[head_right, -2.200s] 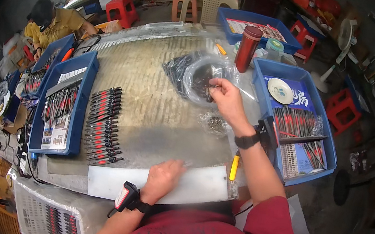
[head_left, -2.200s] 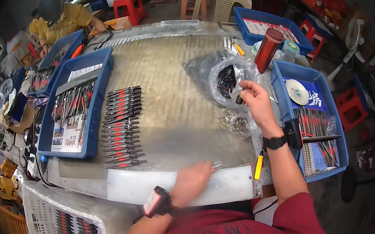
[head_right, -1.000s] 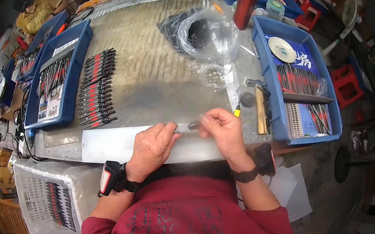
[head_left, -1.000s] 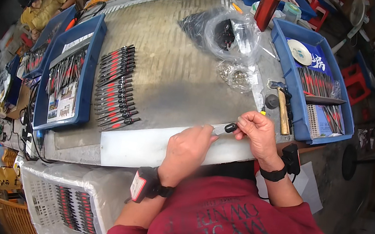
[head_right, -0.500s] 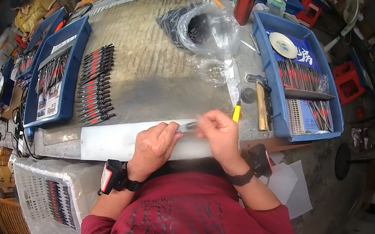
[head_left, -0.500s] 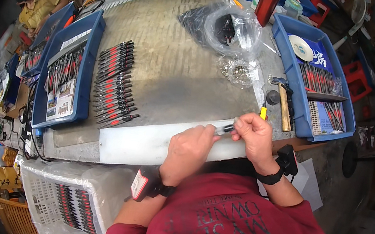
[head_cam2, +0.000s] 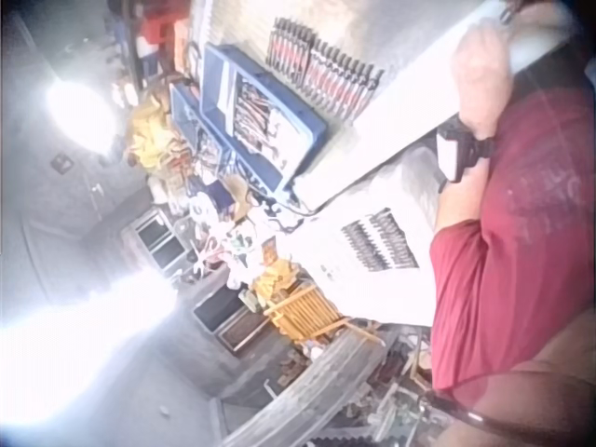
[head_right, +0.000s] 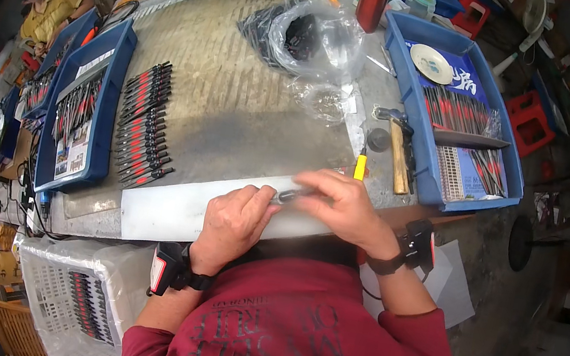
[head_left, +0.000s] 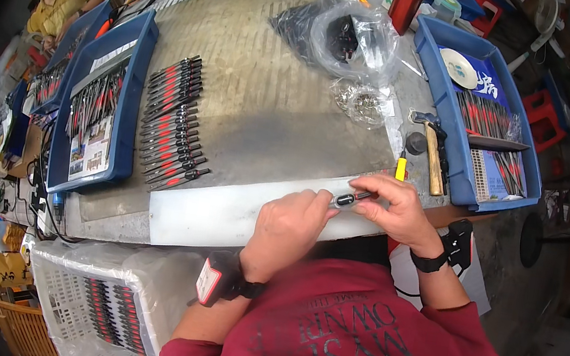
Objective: The person repeatedly picks small metal components from a plastic bag and inserts them into black cylindrical parts on a white work surface. They place each assembled unit into a blue tray. Another person briefly shows a phone screen to the camera wearer before walking away.
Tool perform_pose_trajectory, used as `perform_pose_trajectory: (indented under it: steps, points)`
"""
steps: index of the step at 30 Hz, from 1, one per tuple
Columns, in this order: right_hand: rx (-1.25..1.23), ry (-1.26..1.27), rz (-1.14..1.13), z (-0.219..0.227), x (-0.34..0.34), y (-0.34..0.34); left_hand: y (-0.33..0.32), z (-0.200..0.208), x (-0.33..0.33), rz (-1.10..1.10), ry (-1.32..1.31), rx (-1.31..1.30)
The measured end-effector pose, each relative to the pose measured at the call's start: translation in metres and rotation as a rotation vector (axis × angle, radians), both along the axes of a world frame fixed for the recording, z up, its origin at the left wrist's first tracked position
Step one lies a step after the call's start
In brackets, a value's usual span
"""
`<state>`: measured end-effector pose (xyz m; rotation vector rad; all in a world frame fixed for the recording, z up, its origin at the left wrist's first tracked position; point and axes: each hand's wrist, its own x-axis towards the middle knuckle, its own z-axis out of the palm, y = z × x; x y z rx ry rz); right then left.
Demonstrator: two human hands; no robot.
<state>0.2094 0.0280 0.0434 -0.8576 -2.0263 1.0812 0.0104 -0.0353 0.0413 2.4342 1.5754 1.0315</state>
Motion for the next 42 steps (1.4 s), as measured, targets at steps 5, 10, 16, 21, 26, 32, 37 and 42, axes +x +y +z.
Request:
perform_pose_trajectory:
  steps: [5, 10, 16, 21, 26, 32, 37, 42]
  points:
    - [0.209, -0.105, 0.119, 0.004, 0.004, 0.004, -0.001, 0.002, 0.000, -0.017, -0.001, -0.023]
    - [0.268, -0.103, 0.148, 0.001, 0.004, 0.004, -0.005, 0.002, 0.001, -0.047, 0.012, -0.028]
    - [0.314, -0.107, 0.196, 0.000, 0.006, 0.003, -0.007, 0.003, 0.004, -0.068, 0.051, -0.028]
    - [0.374, -0.105, 0.191, 0.001, 0.006, 0.002, -0.007, 0.005, 0.005, -0.073, 0.071, -0.029]
    - [0.263, -0.067, 0.146, 0.003, 0.006, 0.004, -0.003, 0.010, 0.004, -0.061, 0.060, -0.014]
    - [0.210, -0.055, 0.140, 0.001, 0.006, 0.005, -0.003, 0.013, 0.001, -0.078, 0.053, -0.093]
    - [0.235, -0.059, 0.128, -0.002, 0.008, 0.003, 0.000, 0.009, 0.003, -0.063, 0.055, -0.004]
    - [0.232, -0.060, 0.119, -0.005, 0.008, 0.002, 0.000, 0.008, 0.003, -0.065, 0.034, -0.014]
